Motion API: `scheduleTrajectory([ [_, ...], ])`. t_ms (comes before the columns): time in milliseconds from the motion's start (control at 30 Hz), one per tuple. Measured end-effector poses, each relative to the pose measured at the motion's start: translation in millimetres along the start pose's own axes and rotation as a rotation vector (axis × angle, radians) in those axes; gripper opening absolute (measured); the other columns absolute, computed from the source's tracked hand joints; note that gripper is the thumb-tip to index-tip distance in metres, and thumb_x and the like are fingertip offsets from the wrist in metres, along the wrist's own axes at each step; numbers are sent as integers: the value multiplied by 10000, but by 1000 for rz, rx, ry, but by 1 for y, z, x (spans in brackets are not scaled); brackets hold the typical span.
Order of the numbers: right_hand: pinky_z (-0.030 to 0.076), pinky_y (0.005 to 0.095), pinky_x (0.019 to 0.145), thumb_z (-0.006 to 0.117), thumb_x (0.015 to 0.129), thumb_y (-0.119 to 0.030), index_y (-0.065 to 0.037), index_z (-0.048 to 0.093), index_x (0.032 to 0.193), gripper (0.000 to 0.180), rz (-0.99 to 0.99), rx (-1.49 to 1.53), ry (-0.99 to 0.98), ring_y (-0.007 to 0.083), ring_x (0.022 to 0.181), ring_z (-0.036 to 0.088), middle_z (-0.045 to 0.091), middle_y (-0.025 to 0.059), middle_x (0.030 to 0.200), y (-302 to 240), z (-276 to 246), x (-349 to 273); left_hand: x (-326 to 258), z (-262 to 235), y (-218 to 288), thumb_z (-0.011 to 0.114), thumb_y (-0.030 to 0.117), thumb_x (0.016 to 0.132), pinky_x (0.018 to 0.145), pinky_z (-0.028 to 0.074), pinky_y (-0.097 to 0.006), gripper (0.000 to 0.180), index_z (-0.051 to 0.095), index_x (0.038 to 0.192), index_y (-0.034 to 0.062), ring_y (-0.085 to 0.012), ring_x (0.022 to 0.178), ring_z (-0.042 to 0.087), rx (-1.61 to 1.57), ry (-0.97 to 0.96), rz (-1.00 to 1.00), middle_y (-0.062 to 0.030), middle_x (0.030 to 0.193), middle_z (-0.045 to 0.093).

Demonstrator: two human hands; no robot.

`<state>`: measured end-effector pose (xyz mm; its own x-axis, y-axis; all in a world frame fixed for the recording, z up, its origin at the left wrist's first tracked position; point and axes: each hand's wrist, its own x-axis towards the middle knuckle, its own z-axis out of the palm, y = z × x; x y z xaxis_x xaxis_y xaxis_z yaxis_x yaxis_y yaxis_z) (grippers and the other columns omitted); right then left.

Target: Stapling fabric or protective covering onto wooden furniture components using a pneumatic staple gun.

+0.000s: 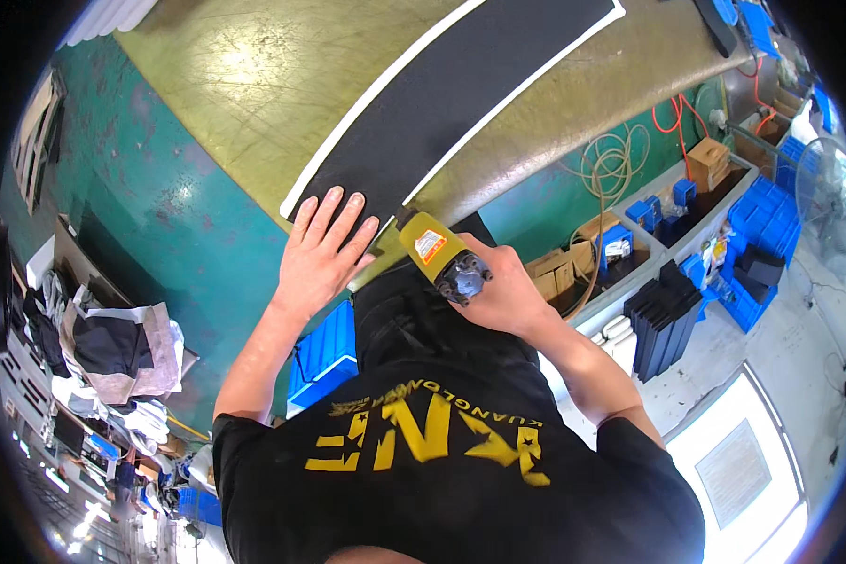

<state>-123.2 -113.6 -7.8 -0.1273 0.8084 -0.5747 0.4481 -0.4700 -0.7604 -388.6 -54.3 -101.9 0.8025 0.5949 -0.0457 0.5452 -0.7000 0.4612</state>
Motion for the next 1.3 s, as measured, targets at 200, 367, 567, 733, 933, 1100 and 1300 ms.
scheduleTrajectory([
  [200, 528, 346, 706, 713, 792, -62, 13, 618, 1088, 320, -25, 27, 16, 391, 780, 664, 665, 177, 847, 5, 14, 3, -8, 6, 1, 808, 297, 771, 1173, 313, -559, 541, 654, 1260, 124, -362, 1403, 443, 1, 73, 32, -113, 1469, 524],
  [367, 529, 338, 709, 722, 768, -51, 14, 622, 1103, 355, -42, -72, 28, 390, 790, 669, 670, 185, 892, 24, 28, 4, -6, 9, 4, 811, 284, 765, 1164, 327, -563, 528, 662, 1240, 106, -368, 1401, 446, 19, 98, 39, -119, 1450, 541],
  [567, 540, 335, 731, 746, 768, -63, 25, 643, 1088, 348, 73, 22, 39, 249, 777, 706, 712, 155, 887, 7, -10, -2, 11, -8, 13, 806, 298, 776, 1151, 337, -549, 453, 696, 1162, 86, -371, 1368, 479, -35, 114, -1, -135, 1389, 585],
  [733, 528, 280, 741, 748, 777, -59, 9, 678, 1073, 311, 80, 78, 3, 100, 806, 649, 719, 82, 860, 6, -88, 10, 65, -9, 44, 818, 394, 754, 1143, 290, -594, 613, 648, 1256, 85, -401, 1392, 417, -56, 202, -218, -213, 1441, 499],
  [933, 527, 281, 642, 723, 777, 23, 10, 640, 965, 206, 202, 98, 103, 134, 682, 652, 667, 52, 776, -23, -175, 61, 181, -4, 42, 857, 472, 664, 1127, 247, -647, 910, 506, 1462, 215, -454, 1452, 301, 19, 192, -473, -251, 1584, 305],
  [1100, 490, 283, 588, 706, 784, 12, 19, 640, 1055, 279, 160, 9, 257, 118, 635, 623, 642, 40, 742, -27, -231, 97, 163, 17, 59, 812, 499, 686, 1076, 311, -600, 858, 532, 1440, 199, -435, 1399, 364, 50, 209, -489, -267, 1563, 332],
  [1300, 465, 279, 561, 666, 781, -11, 13, 641, 1086, 306, 201, -120, 183, 99, 591, 572, 602, 22, 738, -15, -262, 144, 155, 27, 61, 777, 541, 731, 1086, 290, -603, 918, 460, 1478, 112, -454, 1414, 343, 85, 223, -493, -284, 1574, 312],
])
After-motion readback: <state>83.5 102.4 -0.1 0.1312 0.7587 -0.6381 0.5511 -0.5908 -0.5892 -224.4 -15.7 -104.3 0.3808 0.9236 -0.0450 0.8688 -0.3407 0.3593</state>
